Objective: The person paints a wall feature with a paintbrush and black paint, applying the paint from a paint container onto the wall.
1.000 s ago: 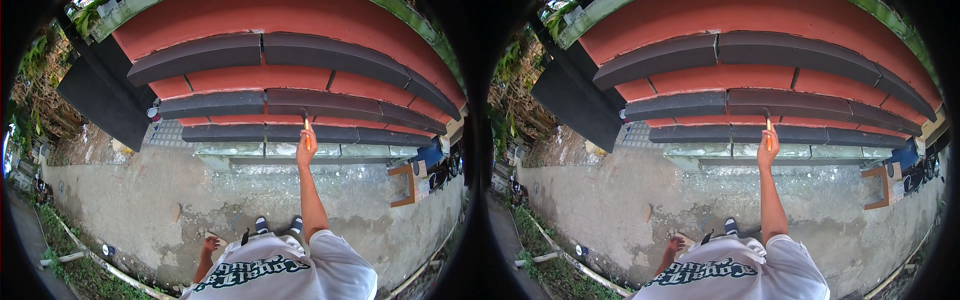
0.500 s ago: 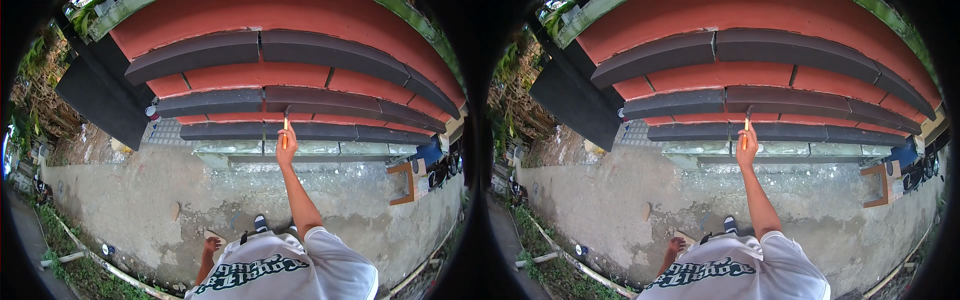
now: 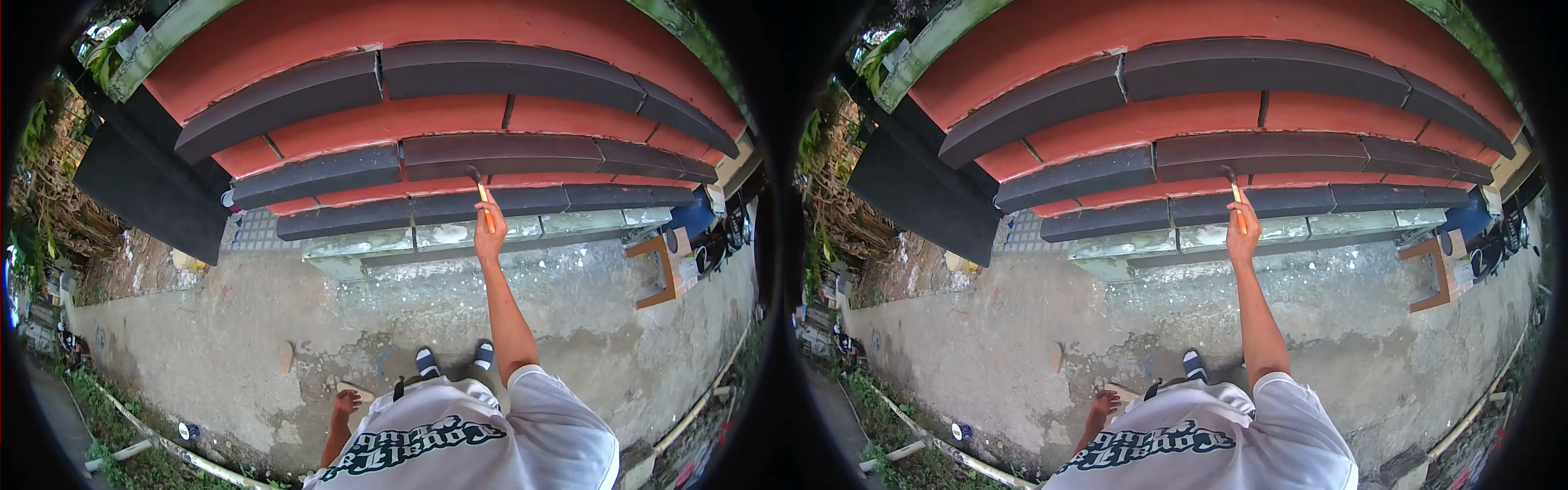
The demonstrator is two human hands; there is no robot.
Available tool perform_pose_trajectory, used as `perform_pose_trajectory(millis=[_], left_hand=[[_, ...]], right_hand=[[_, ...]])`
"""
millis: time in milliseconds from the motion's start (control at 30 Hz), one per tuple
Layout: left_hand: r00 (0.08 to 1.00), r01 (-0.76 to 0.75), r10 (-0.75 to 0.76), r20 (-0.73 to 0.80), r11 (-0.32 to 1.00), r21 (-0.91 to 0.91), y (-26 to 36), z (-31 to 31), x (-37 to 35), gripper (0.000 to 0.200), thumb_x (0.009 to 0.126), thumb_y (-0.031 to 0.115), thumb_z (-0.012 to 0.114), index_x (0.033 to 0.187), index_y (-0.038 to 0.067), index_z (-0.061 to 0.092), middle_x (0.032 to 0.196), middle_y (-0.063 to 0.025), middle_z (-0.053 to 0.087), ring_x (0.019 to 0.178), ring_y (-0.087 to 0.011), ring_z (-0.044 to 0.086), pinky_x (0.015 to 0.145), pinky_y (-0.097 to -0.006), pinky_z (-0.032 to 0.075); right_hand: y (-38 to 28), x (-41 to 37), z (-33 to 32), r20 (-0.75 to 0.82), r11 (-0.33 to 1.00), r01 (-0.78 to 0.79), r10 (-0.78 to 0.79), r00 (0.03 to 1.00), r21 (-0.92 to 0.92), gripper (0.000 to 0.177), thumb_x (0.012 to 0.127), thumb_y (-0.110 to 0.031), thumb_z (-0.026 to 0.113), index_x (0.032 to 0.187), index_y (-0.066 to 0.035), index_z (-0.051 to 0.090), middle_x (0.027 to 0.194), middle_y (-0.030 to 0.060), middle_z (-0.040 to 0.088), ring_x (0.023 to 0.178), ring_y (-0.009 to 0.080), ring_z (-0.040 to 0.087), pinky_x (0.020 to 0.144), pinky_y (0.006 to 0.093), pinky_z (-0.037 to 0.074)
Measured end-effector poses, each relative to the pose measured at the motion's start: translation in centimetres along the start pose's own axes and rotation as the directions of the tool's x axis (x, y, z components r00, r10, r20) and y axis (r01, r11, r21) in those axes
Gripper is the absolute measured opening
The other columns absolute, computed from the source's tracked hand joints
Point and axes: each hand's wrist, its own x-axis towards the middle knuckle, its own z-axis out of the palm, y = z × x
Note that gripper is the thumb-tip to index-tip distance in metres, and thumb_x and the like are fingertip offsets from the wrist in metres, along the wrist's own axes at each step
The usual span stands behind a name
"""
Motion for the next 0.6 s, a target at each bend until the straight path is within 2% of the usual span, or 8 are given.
perform_pose_trajectory(millis=[67, 167, 267, 300, 467, 500, 533, 600], left_hand=[[1.0, -0.006, 0.006, 0.016, 1.0, 0.013, 0.8, 0.3, 0.6, 0.026, 0.101, 0.027, 0.049, 0.115, 0.009, 0.061, 0.104, -0.0103, 0.071, 0.084, -0.0247, 0.069, 0.07, -0.0398, 0.052], [0.998, -0.033, 0.034, 0.043, 0.999, -0.015, 1.8, 0.7, 1.7, 0.024, 0.1, 0.025, 0.05, 0.114, 0.01, 0.062, 0.101, -0.0093, 0.071, 0.084, -0.0238, 0.069, 0.071, -0.0397, 0.051], [0.997, -0.079, 0.078, 0.017, 0.996, 0.032, 3.2, 1.6, 1.4, 0.021, 0.097, 0.022, 0.052, 0.112, 0.011, 0.062, 0.098, -0.0079, 0.07, 0.083, -0.0232, 0.068, 0.07, -0.0386, 0.051], [0.996, -0.088, 0.088, 0.017, 0.995, 0.04, 3.6, 1.8, 1.4, 0.022, 0.096, 0.023, 0.052, 0.112, 0.011, 0.062, 0.098, -0.0075, 0.07, 0.083, -0.0232, 0.067, 0.07, -0.0387, 0.05], [0.992, -0.072, 0.07, 0.102, 0.997, 0.017, 3.1, 2.8, 2.1, 0.027, 0.095, 0.031, 0.048, 0.11, 0.014, 0.063, 0.097, -0.0065, 0.07, 0.081, -0.0233, 0.066, 0.069, -0.04, 0.048], [0.985, -0.097, 0.096, 0.147, 0.995, 0.0, 3.1, 3.0, 1.7, 0.034, 0.094, 0.04, 0.046, 0.11, 0.016, 0.063, 0.099, -0.006, 0.069, 0.084, -0.0244, 0.065, 0.069, -0.0418, 0.046], [0.979, -0.089, 0.088, 0.182, 0.996, -0.001, 3.2, 3.4, 1.5, 0.035, 0.092, 0.041, 0.047, 0.111, 0.016, 0.063, 0.101, -0.0058, 0.069, 0.086, -0.0251, 0.065, 0.069, -0.0419, 0.046], [0.964, -0.073, 0.069, 0.256, 0.997, 0.004, 4.0, 4.8, 1.3, 0.037, 0.089, 0.044, 0.05, 0.111, 0.017, 0.063, 0.104, -0.0053, 0.068, 0.089, -0.0265, 0.064, 0.07, -0.0422, 0.046]], right_hand=[[1.5, 1.8, -2.7, -0.103, 0.997, 0.03, -0.037, 0.994, -0.066, 0.013, 0.093, 0.005, 0.057, 0.097, -0.004, 0.067, 0.132, 0.0183, 0.064, 0.11, 0.0239, 0.066, 0.09, 0.0304, 0.049], [2.5, 4.4, -6.1, -0.241, 0.997, -0.054, 0.038, 0.97, -0.061, 0.013, 0.093, 0.003, 0.058, 0.096, -0.004, 0.068, 0.131, 0.018, 0.065, 0.115, 0.0298, 0.065, 0.091, 0.0338, 0.049], [4.7, 7.1, -8.4, -0.45, 0.986, -0.006, -0.071, 0.89, -0.166, 0.013, 0.094, 0.003, 0.057, 0.096, -0.004, 0.067, 0.131, 0.0186, 0.065, 0.115, 0.0311, 0.065, 0.093, 0.0359, 0.049], [4.3, 7.6, -8.6, -0.483, 0.993, -0.01, -0.05, 0.874, -0.12, 0.011, 0.093, 0.002, 0.058, 0.095, -0.004, 0.067, 0.131, 0.0206, 0.064, 0.118, 0.034, 0.064, 0.096, 0.0383, 0.048], [1.7, 5.8, -5.6, -0.258, 0.981, 0.018, -0.069, 0.964, -0.193, 0.009, 0.09, 0.002, 0.06, 0.094, -0.004, 0.067, 0.13, 0.0238, 0.063, 0.124, 0.0378, 0.06, 0.1, 0.0402, 0.047], [1.3, 4.9, -4.8, -0.215, 0.987, 0.024, -0.059, 0.975, -0.16, 0.01, 0.09, 0.002, 0.06, 0.094, -0.004, 0.067, 0.13, 0.0234, 0.063, 0.123, 0.0376, 0.061, 0.099, 0.0398, 0.047], [1.0, 3.9, -4.0, -0.173, 0.991, 0.029, -0.051, 0.984, -0.127, 0.011, 0.089, 0.002, 0.06, 0.094, -0.004, 0.067, 0.13, 0.023, 0.064, 0.123, 0.0373, 0.061, 0.098, 0.0394, 0.048], [0.1, 2.2, -3.6, -0.019, 0.997, -0.048, 0.049, 0.999, 0.068, 0.011, 0.089, 0.003, 0.06, 0.094, -0.004, 0.068, 0.129, 0.022, 0.065, 0.121, 0.036, 0.063, 0.096, 0.0368, 0.049]])
